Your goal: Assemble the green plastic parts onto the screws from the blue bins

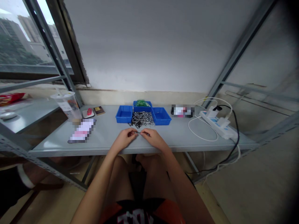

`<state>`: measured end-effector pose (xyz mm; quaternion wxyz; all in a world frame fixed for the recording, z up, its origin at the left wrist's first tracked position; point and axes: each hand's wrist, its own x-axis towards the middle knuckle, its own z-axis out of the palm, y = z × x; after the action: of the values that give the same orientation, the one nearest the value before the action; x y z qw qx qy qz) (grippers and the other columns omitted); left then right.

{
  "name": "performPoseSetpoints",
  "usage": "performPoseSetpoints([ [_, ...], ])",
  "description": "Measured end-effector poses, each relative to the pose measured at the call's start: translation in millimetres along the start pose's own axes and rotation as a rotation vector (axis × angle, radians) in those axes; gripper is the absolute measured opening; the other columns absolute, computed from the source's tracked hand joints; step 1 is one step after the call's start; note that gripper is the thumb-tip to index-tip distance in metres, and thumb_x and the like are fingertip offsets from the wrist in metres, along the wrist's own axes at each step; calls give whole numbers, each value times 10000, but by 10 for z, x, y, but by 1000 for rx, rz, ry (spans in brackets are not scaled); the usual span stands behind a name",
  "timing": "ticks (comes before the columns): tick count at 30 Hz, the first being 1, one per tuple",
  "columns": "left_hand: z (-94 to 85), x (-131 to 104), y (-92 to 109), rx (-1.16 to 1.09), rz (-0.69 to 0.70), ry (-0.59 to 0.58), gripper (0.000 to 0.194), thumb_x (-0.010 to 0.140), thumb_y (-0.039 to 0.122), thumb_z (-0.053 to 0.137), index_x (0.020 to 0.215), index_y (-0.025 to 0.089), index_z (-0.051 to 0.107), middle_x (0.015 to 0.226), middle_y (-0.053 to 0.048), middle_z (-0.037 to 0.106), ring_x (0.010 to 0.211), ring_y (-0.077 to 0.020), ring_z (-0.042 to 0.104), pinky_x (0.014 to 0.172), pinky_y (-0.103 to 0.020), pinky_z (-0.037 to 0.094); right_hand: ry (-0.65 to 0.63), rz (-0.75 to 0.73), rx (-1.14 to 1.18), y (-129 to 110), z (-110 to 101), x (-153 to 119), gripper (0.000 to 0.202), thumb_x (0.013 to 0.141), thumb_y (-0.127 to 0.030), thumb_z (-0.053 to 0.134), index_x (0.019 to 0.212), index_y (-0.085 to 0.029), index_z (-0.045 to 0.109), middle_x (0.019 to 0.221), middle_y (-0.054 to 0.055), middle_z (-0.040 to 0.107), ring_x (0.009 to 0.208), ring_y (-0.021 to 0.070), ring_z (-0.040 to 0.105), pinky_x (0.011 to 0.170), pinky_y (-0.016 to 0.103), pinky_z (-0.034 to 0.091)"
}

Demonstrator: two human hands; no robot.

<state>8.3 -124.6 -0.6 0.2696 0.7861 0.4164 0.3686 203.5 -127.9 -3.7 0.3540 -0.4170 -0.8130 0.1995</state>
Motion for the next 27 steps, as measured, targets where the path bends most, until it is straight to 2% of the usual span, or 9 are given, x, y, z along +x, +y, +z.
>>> performPoseSetpoints([
  [11,10,13,-40,29,36,-11,256,841,336,495,879,148,663,849,-52,679,762,-167,588,710,-254,433,3,22,12,-15,-3,3,179,888,-287,469,874,-194,621,874,18,657,803,135,577,722,244,400],
  [16,5,12,-14,35,44,-9,265,851,343,483,872,149,663,855,-53,679,771,-170,593,719,-259,434,-1,35,67,-14,0,3,151,870,-287,500,902,-196,617,885,18,664,804,138,587,723,248,410],
  [24,-8,8,4,54,51,-8,288,865,352,468,854,152,675,848,-57,675,779,-173,588,730,-266,425,-3,9,9,-16,-7,-3,174,885,-284,476,870,-198,627,860,12,654,793,135,571,719,245,391],
  [27,-3,4,6,31,25,-3,281,856,355,481,917,148,661,814,-45,665,734,-161,576,694,-254,424,-7,-2,-4,-20,-9,-3,195,896,-288,457,867,-191,624,864,19,652,798,136,567,728,247,390],
])
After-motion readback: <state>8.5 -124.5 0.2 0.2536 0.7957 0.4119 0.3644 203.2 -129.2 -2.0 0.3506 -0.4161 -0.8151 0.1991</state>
